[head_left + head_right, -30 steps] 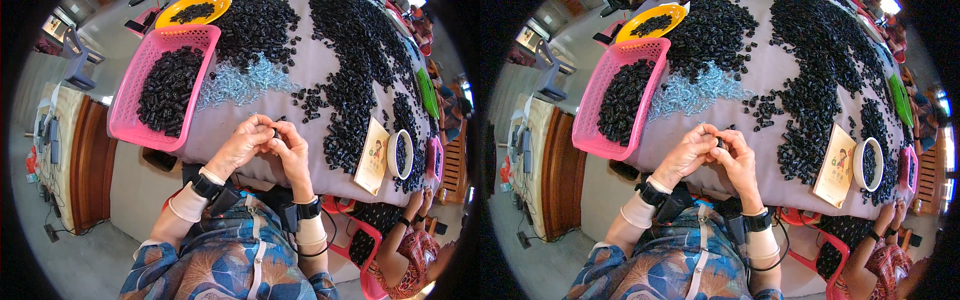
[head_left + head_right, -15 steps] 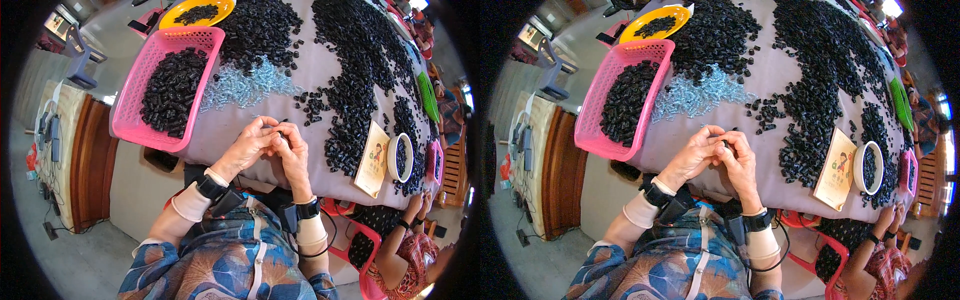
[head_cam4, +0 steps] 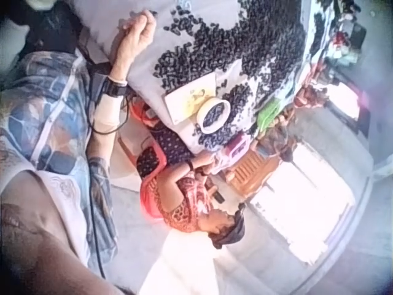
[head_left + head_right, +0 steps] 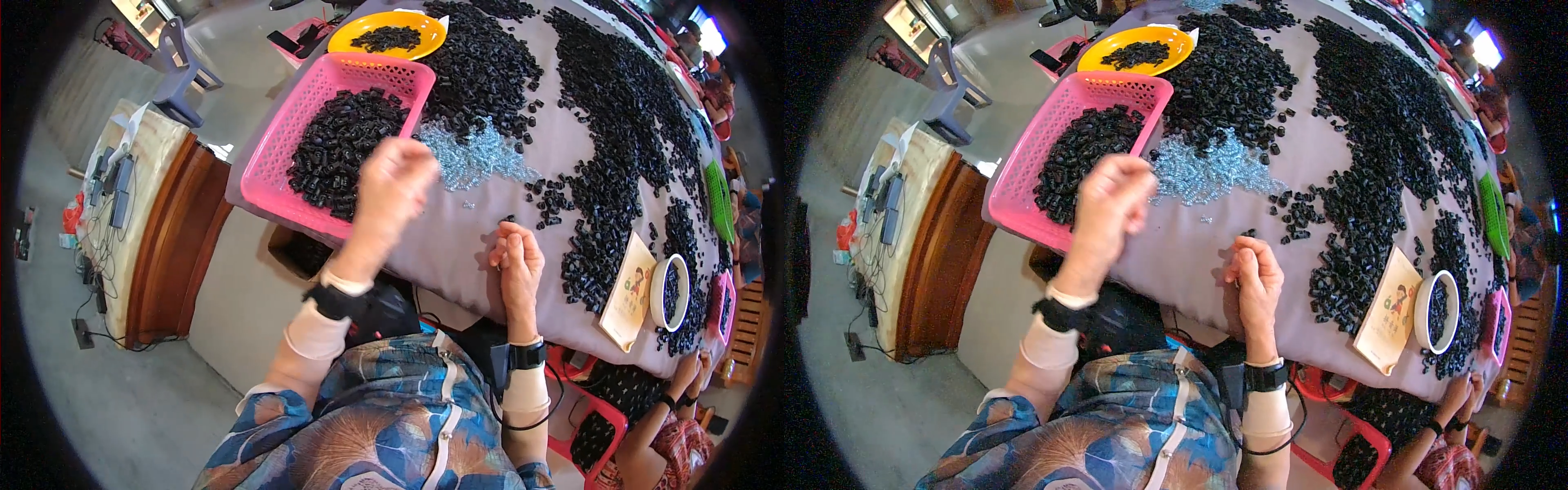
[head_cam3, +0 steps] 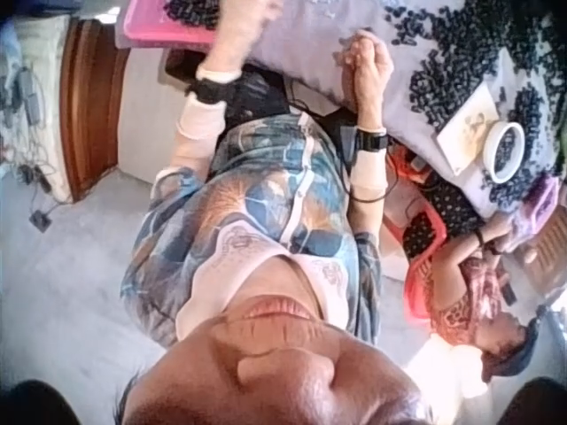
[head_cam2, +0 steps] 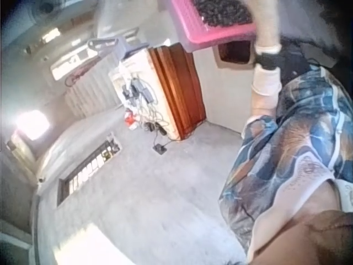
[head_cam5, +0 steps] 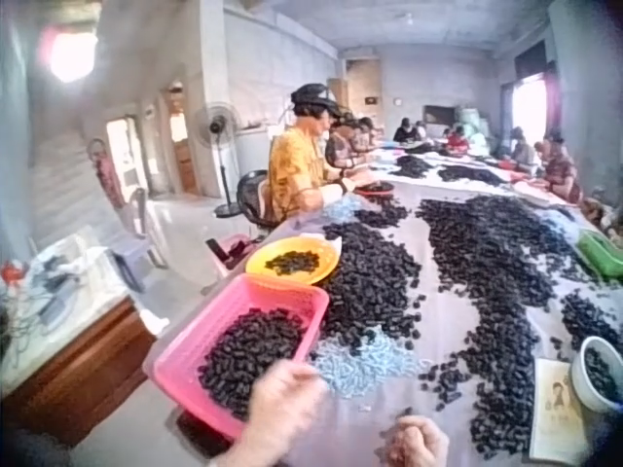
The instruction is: Sort small black and clear components into separate piles and containers.
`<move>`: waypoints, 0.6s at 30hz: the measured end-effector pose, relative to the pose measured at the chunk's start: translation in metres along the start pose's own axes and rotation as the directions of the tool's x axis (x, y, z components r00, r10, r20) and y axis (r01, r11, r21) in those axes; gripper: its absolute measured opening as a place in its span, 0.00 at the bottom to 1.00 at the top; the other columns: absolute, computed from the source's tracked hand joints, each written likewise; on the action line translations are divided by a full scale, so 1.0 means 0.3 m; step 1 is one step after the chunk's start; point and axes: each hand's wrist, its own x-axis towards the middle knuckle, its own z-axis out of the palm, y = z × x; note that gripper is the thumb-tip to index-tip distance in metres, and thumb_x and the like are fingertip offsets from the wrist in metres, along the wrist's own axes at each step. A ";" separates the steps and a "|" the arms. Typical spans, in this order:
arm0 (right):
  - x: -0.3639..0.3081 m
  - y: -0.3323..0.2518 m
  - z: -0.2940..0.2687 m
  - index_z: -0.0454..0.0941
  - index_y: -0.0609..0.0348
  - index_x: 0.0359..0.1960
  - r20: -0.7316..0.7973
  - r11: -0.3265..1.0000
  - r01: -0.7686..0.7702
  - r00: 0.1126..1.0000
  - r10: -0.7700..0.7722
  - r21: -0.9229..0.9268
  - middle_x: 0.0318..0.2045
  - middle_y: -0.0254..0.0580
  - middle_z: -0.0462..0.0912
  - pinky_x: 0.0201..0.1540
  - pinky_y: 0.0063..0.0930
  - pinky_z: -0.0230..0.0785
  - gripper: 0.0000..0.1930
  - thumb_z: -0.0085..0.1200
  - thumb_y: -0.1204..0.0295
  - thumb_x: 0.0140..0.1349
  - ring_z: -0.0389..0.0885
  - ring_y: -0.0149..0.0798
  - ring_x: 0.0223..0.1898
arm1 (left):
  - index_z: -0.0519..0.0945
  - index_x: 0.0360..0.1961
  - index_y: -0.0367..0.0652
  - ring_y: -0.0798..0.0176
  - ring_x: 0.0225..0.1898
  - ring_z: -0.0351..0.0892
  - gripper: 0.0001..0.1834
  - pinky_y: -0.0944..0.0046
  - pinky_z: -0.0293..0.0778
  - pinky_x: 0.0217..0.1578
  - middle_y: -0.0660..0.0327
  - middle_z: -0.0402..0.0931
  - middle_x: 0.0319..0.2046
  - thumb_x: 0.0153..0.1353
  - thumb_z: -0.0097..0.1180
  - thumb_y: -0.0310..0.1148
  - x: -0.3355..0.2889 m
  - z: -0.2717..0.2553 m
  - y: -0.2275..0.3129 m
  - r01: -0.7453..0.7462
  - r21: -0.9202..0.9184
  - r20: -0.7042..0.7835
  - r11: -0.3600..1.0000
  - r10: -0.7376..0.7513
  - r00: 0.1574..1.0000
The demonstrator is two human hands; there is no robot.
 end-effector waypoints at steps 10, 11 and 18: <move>0.004 0.005 0.008 0.75 0.63 0.37 0.003 0.979 0.053 0.999 -0.053 -0.195 0.25 0.29 0.72 0.24 0.14 0.61 0.07 0.49 0.72 0.63 0.67 0.20 0.20 | 0.74 0.34 0.38 0.68 0.24 0.72 0.08 0.67 0.69 0.27 0.61 0.71 0.22 0.54 0.58 0.29 0.005 0.006 -0.065 -0.311 0.460 0.229 0.832 0.227 0.947; 0.001 -0.002 0.014 0.75 0.63 0.37 0.007 0.979 0.055 0.998 -0.055 -0.196 0.25 0.29 0.72 0.24 0.14 0.61 0.07 0.49 0.72 0.63 0.67 0.20 0.20 | 0.75 0.32 0.38 0.68 0.25 0.72 0.07 0.68 0.69 0.28 0.63 0.72 0.23 0.53 0.57 0.27 -0.002 0.031 -0.104 -0.326 0.514 0.241 0.794 0.232 0.943; -0.008 -0.002 0.023 0.74 0.64 0.36 0.004 0.974 0.055 0.998 -0.056 -0.220 0.27 0.30 0.73 0.23 0.14 0.61 0.05 0.50 0.76 0.61 0.67 0.21 0.20 | 0.77 0.32 0.40 0.57 0.29 0.74 0.08 0.60 0.70 0.31 0.57 0.71 0.26 0.48 0.57 0.24 0.043 0.086 -0.267 -0.362 0.760 0.318 0.540 0.178 0.931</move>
